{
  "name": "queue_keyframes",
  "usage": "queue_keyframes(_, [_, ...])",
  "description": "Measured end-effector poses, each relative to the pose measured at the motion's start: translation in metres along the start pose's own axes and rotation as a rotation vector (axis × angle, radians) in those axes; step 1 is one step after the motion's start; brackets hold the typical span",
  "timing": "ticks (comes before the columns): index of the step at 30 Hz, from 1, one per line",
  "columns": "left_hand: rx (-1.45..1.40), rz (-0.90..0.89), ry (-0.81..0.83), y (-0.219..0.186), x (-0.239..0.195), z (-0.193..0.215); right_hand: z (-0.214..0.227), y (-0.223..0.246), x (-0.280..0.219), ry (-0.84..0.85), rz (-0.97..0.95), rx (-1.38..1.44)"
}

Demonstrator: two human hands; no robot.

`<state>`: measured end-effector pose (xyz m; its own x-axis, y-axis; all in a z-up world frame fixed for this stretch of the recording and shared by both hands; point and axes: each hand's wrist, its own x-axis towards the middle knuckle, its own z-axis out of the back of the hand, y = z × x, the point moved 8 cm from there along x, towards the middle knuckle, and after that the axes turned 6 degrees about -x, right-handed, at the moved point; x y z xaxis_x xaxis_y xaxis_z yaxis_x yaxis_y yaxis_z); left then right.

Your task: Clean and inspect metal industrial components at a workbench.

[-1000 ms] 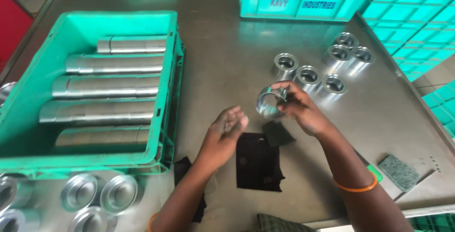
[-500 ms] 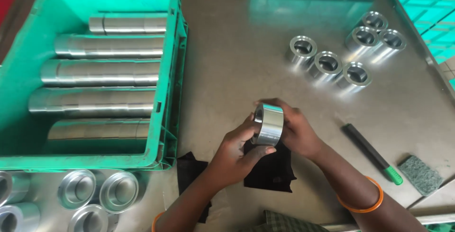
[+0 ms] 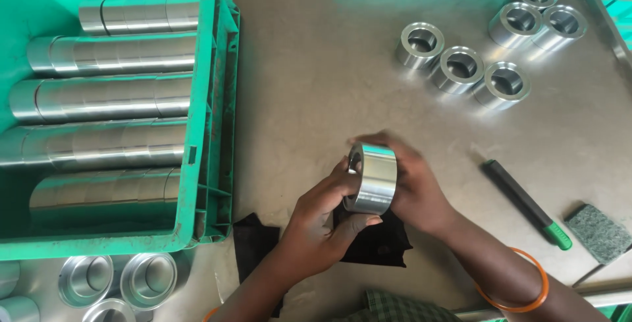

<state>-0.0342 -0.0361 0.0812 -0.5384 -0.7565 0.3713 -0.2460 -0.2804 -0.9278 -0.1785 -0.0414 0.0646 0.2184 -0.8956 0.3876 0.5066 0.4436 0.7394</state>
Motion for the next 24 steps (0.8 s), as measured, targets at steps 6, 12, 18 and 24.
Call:
queue_keyframes(6, [-0.021, 0.071, 0.013, 0.011, -0.005, 0.001, -0.003, -0.001, -0.002, 0.001, -0.109, 0.089])
queue_keyframes(12, [0.09, -0.015, -0.016, 0.001, -0.004, 0.001, -0.005, 0.003, 0.005, 0.098, -0.144, 0.215])
queue_keyframes(18, [-0.008, 0.091, -0.029, 0.012, -0.005, 0.001, -0.001, 0.003, 0.001, -0.05, -0.056, -0.053])
queue_keyframes(24, [-0.124, 0.132, -0.012, 0.023, -0.01, -0.003, -0.004, 0.006, 0.0, -0.023, 0.027, -0.034])
